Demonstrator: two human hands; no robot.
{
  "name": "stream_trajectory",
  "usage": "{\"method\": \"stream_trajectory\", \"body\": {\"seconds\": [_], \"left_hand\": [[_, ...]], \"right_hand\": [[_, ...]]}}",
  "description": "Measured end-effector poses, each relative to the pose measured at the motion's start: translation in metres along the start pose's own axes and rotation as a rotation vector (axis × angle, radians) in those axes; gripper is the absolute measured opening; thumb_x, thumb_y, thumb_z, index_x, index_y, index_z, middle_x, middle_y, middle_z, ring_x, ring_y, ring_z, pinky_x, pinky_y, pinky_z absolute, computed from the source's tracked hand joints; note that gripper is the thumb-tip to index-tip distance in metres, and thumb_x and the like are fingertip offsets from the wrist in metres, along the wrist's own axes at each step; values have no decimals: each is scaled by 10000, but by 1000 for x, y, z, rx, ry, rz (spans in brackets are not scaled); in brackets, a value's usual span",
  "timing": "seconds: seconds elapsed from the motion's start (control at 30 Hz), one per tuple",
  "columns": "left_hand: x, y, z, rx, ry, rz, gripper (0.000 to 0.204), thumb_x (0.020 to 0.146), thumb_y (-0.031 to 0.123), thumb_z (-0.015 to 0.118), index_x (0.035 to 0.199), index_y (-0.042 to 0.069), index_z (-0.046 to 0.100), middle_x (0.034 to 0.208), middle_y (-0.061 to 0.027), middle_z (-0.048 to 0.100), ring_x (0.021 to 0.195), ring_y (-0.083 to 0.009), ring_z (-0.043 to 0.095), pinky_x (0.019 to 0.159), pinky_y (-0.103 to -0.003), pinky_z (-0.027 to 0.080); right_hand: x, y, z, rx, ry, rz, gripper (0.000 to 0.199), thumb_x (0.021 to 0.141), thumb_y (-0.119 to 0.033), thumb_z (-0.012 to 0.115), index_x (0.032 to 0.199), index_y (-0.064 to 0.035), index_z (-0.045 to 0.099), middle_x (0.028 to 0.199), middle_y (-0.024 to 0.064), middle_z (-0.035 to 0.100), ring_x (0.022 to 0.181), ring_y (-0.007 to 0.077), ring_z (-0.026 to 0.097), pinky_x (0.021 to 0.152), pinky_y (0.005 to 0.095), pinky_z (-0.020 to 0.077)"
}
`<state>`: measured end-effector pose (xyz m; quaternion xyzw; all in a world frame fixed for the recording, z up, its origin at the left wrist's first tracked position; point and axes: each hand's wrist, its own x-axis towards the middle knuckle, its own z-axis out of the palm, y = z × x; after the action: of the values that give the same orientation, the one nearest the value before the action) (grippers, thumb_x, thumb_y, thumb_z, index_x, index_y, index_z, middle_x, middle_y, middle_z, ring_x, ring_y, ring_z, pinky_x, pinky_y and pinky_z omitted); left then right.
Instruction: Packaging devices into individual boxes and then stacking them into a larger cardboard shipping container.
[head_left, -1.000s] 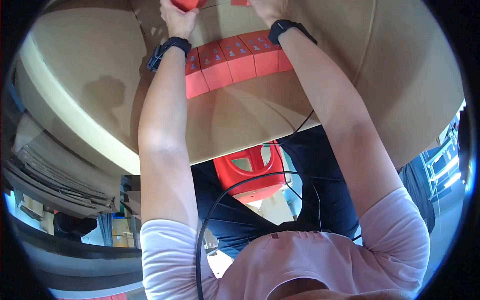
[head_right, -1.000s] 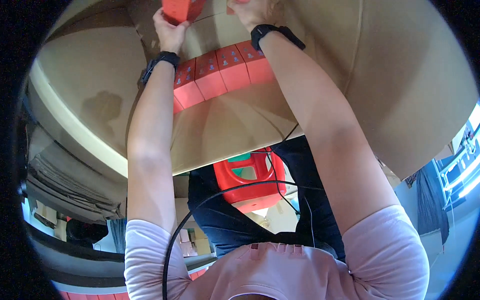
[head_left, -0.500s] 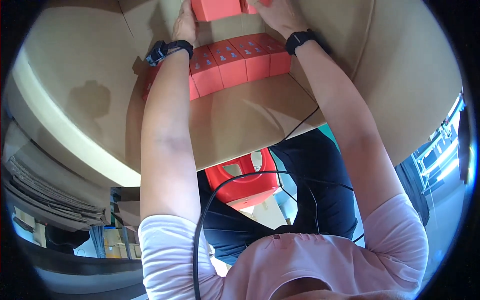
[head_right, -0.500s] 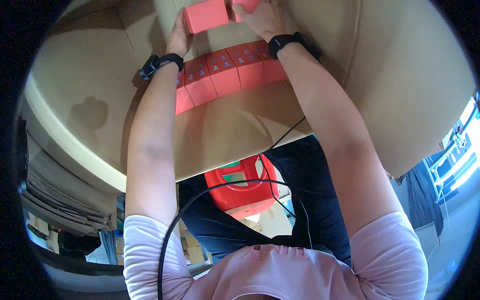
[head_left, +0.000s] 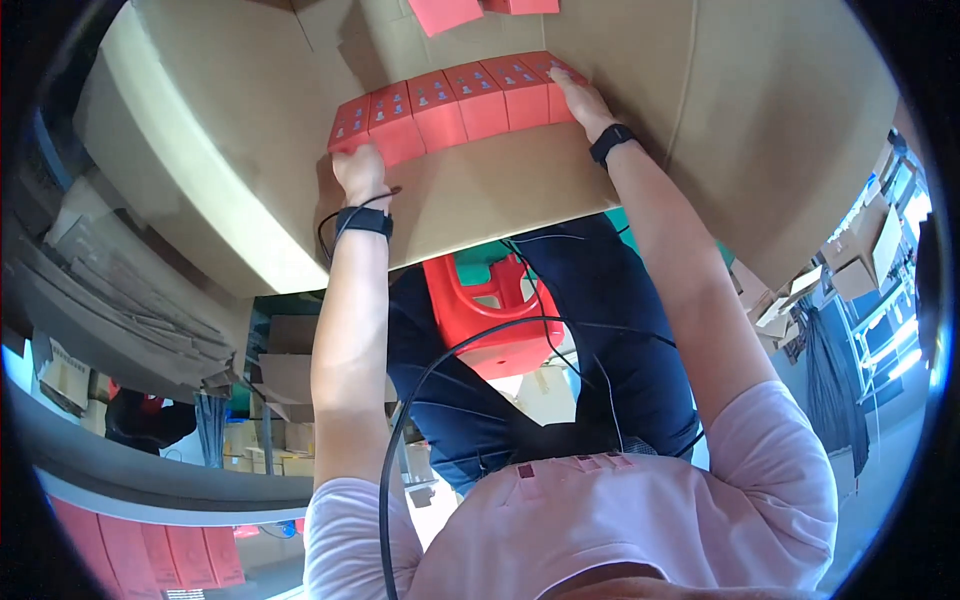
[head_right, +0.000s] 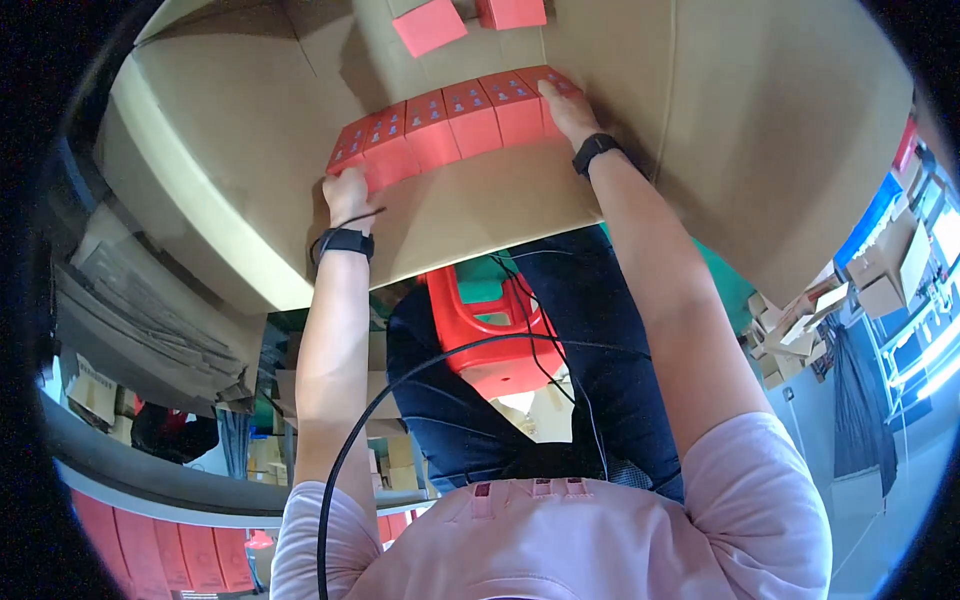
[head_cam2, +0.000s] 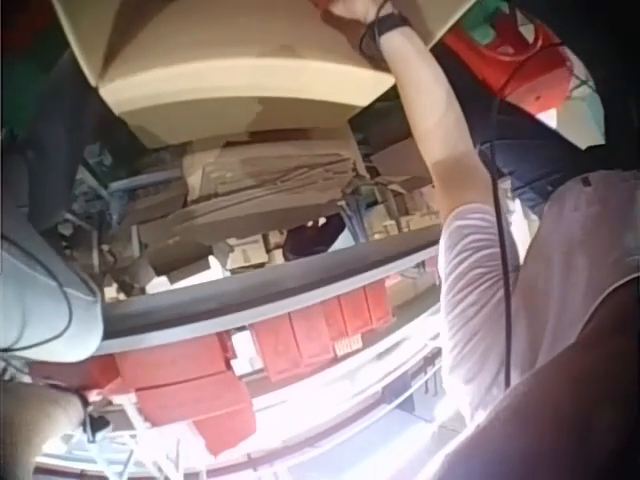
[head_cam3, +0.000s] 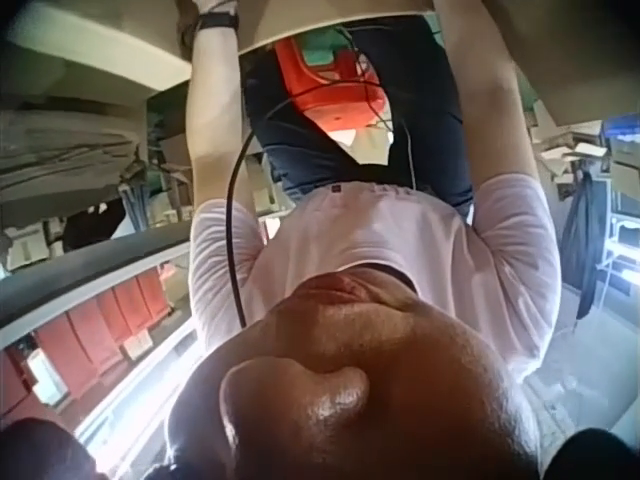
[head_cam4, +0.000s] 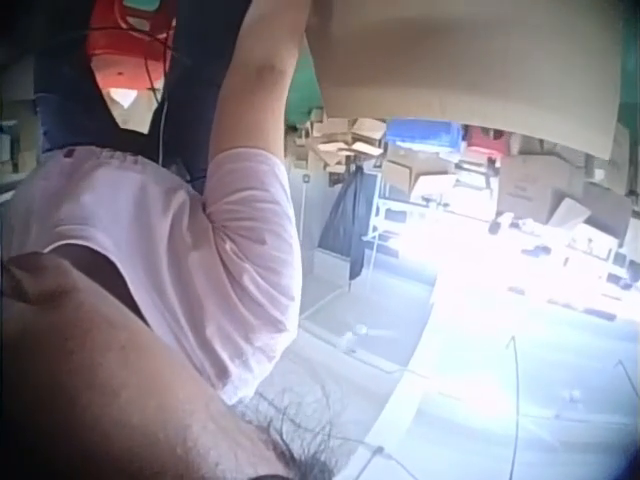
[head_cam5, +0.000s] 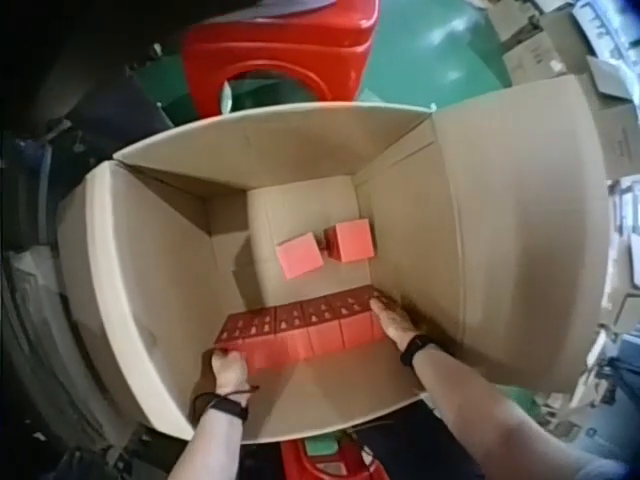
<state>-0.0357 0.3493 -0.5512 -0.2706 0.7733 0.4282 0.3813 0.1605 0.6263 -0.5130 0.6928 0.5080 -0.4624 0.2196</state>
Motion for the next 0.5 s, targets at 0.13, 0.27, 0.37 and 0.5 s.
{"method": "stream_trajectory", "body": {"seconds": [0.13, 0.27, 0.37, 0.5], "left_hand": [[10, -30, -17, 171, 38, 93, 285, 836, 29, 569, 1104, -15, 656, 985, -114, 705, 867, -239, 690, 678, -411, 578], [29, -37, -8, 420, 122, -57, 361, 845, 87, 555, 1186, 13, 643, 1071, -136, 697, 929, -302, 701, 677, -479, 588], [33, -34, 2, 322, 107, -224, 375, 875, 117, 548, 1229, 27, 630, 1116, -146, 691, 964, -316, 703, 706, -499, 588], [33, -19, 22, -244, -110, -524, 320, 974, 161, 541, 1263, 31, 586, 1163, -148, 678, 1000, -281, 700, 819, -491, 582]], "right_hand": [[42, 31, 10, -178, -60, 113, 834, 883, -611, 626, 1417, 21, 518, 1472, 221, 512, 1402, 294, 451, 1138, 382, 368], [3, 8, 22, -411, 67, 36, 851, 830, -545, 698, 1405, 46, 488, 1455, 246, 501, 1381, 352, 451, 1131, 439, 380], [3, 8, 22, -507, 147, 78, 843, 793, -478, 732, 1387, 64, 477, 1462, 256, 468, 1369, 375, 452, 1137, 463, 370], [15, 11, 24, -567, 205, 195, 861, 765, -437, 735, 1406, 67, 459, 1490, 253, 414, 1382, 392, 419, 1147, 479, 356]]}}
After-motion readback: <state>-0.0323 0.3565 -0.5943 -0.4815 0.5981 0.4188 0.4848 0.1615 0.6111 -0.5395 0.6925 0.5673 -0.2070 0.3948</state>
